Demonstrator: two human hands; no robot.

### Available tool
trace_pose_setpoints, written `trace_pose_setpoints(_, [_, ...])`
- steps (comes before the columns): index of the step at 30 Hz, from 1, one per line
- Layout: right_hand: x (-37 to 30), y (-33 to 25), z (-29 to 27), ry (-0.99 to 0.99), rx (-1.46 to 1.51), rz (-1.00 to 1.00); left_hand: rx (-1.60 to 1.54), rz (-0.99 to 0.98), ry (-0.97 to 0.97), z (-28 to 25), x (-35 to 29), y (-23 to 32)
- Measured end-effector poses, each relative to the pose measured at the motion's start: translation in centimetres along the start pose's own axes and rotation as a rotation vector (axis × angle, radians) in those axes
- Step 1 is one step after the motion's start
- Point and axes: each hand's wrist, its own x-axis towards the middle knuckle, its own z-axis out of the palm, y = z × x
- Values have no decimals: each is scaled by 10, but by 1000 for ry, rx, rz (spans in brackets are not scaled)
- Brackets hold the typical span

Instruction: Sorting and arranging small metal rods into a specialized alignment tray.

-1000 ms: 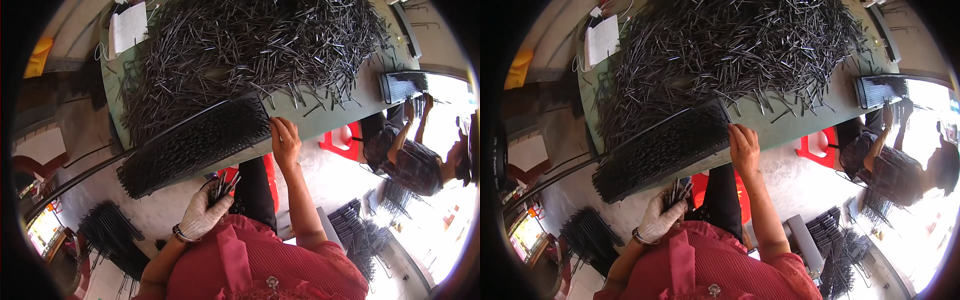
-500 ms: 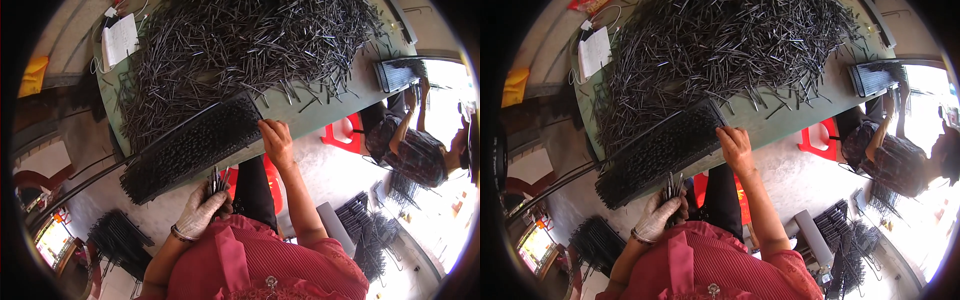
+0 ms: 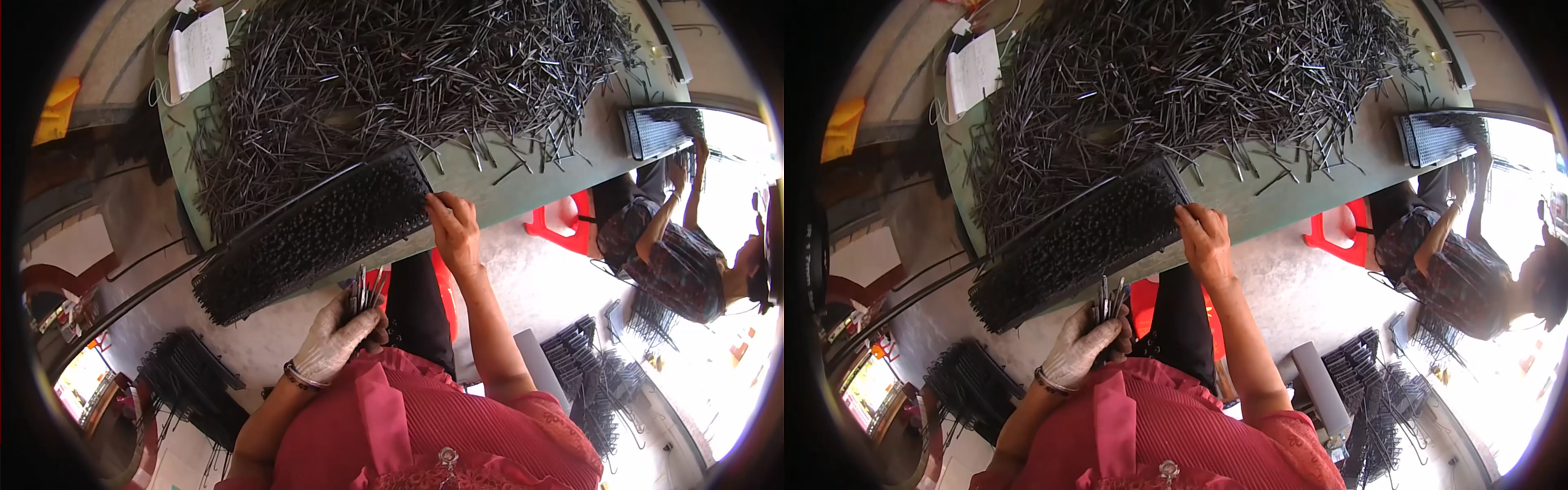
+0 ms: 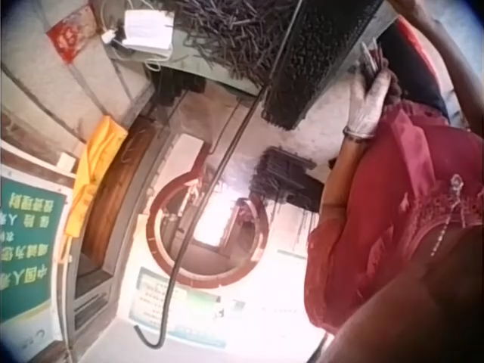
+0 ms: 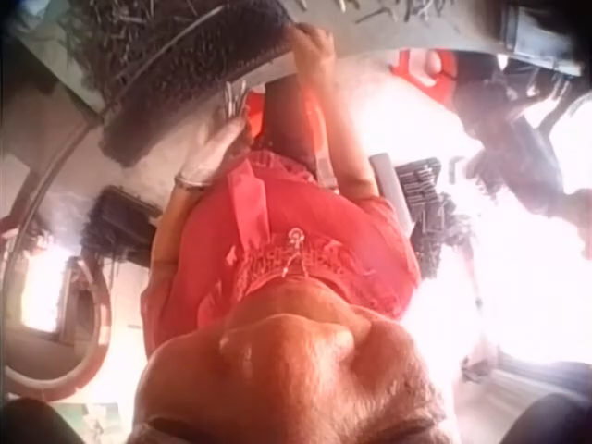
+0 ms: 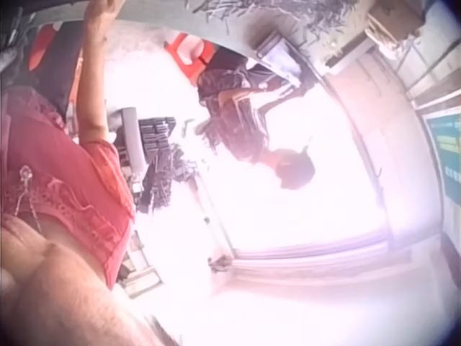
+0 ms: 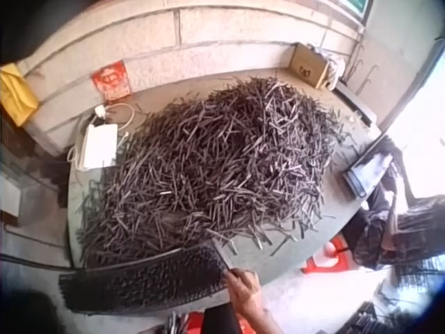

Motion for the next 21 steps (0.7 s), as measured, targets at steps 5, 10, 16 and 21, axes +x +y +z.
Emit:
trace_pose_setpoints(5, [0,0,1,97,99,180,35,44,2,2,8,1])
trace_pose_setpoints(10, [-5,5,-5,211,176,380,22,164,136,6,22,28])
trace_pose_setpoints(16, [-2,10,-6,53,30,158,-69,249,186,2,38,43])
trace_pose_setpoints(21, [-2,16,6,17,11,122,-55,200,197,3,40,27])
